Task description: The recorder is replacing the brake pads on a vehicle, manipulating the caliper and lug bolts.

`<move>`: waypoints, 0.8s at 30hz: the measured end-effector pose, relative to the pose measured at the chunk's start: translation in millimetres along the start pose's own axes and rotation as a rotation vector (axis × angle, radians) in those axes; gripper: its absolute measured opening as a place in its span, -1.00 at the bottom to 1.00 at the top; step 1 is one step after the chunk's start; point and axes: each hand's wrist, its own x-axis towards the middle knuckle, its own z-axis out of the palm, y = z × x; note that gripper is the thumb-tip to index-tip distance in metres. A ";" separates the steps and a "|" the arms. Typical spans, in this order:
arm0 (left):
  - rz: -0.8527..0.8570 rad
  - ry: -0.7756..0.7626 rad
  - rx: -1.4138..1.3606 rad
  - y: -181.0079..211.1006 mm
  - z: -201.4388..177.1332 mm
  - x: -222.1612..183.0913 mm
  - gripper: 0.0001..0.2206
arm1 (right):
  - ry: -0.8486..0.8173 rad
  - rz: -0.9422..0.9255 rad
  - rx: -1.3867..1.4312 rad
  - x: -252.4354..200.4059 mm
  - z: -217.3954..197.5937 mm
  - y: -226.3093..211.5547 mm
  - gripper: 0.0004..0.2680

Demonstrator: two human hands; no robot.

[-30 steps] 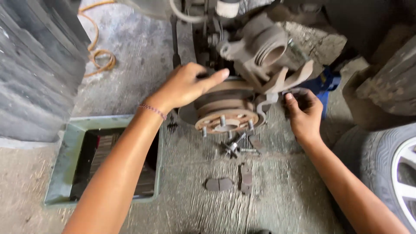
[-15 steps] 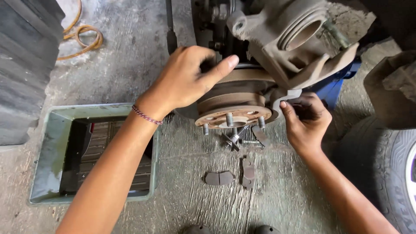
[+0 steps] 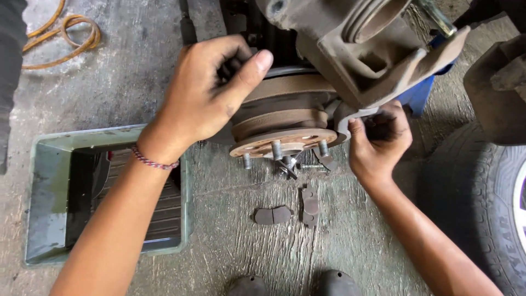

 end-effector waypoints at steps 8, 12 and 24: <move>0.075 0.238 -0.016 7.7 0.9 -21.8 -0.72 | -0.057 -0.232 -0.224 -16.0 -52.0 -34.9 -0.90; 0.313 0.361 0.320 39.0 3.7 -33.2 -0.76 | -0.131 -0.178 -0.054 -17.7 -41.8 -84.0 -0.83; 0.195 0.028 -0.057 48.4 24.8 -63.8 -0.89 | -0.368 0.117 0.139 -17.9 6.0 -130.2 -0.89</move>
